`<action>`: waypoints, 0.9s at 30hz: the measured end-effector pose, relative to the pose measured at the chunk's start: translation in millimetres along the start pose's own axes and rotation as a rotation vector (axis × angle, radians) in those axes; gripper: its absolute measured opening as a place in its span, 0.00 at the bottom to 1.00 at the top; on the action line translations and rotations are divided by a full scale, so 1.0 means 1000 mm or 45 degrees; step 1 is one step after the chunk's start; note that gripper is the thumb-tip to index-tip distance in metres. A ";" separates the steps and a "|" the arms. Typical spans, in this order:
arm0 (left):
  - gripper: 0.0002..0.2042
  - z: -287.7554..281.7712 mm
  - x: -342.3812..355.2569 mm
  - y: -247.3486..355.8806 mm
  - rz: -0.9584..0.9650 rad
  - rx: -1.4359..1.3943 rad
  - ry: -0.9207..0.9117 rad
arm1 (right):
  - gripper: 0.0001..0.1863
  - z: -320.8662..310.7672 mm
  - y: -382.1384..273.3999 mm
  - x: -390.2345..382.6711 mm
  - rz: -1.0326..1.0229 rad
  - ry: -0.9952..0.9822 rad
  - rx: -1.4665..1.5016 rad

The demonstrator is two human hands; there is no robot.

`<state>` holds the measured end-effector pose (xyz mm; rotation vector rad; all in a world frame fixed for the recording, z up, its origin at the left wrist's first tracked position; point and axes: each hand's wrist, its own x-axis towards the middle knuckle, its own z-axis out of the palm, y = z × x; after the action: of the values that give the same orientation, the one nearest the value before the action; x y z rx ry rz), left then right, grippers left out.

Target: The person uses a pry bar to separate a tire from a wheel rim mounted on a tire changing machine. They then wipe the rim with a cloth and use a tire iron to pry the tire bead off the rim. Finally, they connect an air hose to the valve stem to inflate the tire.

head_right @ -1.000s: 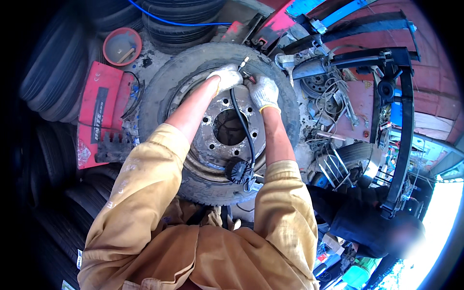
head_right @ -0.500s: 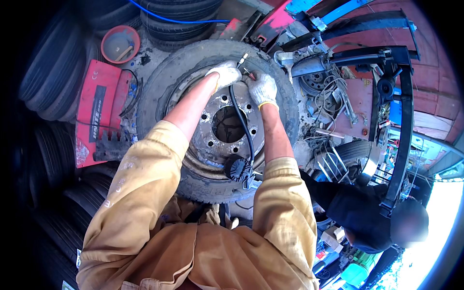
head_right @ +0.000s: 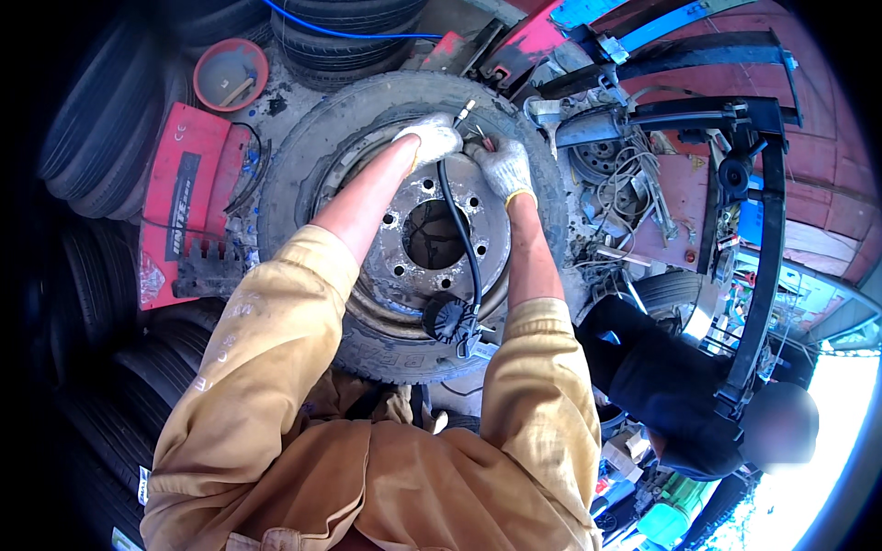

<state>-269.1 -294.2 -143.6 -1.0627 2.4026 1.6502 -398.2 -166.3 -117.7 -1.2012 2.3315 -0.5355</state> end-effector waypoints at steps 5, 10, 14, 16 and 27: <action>0.18 0.004 0.002 0.002 0.023 -0.002 0.020 | 0.22 -0.002 -0.001 -0.004 0.010 0.021 0.088; 0.19 -0.005 -0.007 0.012 -0.022 0.003 -0.059 | 0.22 -0.015 0.012 -0.018 -0.062 0.086 0.389; 0.19 -0.004 -0.003 0.004 -0.019 0.011 -0.037 | 0.23 -0.031 -0.004 -0.038 -0.079 0.013 0.023; 0.19 -0.001 0.001 0.004 0.016 0.025 -0.036 | 0.23 -0.035 0.004 -0.043 -0.106 0.041 -0.022; 0.20 -0.006 -0.008 0.008 -0.004 0.046 -0.028 | 0.21 -0.035 -0.008 -0.054 -0.187 -0.023 -0.419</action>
<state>-265.3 -293.0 -131.3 -1.0372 2.4058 1.6024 -385.0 -121.4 -72.4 -1.5267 2.3917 -0.1887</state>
